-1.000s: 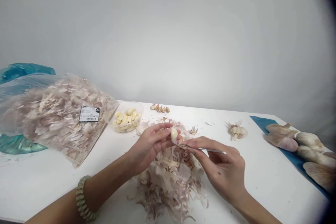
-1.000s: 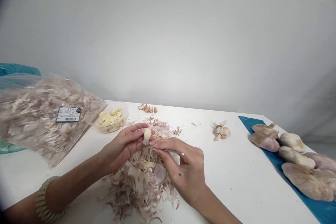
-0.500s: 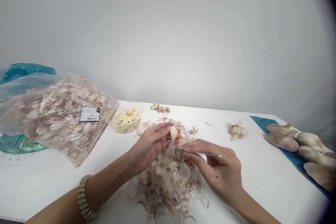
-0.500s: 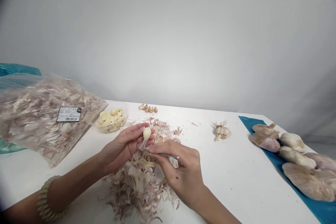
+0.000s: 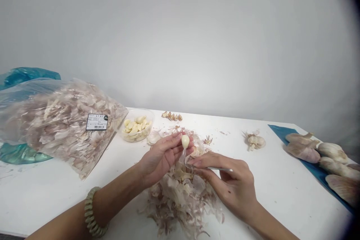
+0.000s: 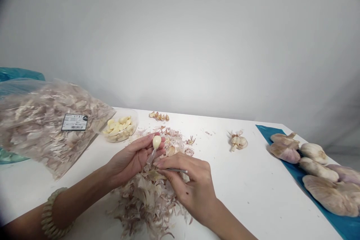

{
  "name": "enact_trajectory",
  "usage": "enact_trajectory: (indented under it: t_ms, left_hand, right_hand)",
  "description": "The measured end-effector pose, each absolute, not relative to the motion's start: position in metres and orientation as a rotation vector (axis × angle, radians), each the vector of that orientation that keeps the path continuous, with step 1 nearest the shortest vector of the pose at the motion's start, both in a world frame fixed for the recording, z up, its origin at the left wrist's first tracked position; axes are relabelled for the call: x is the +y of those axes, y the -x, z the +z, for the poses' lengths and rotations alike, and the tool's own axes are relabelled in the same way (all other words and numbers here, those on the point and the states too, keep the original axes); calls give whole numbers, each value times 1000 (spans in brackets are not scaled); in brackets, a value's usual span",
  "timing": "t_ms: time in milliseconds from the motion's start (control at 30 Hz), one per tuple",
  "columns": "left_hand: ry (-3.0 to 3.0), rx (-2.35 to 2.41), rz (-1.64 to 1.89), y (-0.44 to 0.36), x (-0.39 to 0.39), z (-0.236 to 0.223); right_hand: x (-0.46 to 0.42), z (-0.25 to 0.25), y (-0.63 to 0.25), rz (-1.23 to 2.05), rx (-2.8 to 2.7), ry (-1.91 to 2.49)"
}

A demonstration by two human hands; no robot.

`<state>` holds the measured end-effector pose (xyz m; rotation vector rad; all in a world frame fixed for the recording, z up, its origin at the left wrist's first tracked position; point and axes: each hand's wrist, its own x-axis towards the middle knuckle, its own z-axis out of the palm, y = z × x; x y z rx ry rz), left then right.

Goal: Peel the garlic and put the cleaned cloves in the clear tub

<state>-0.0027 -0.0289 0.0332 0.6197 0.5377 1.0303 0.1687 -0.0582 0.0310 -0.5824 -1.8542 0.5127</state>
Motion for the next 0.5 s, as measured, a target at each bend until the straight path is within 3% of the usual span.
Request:
enact_trajectory:
  t_ms: [500]
  left_hand:
    - [-529, 612, 1106, 5, -25, 34]
  right_hand:
    - [-55, 33, -171, 372, -1812, 536]
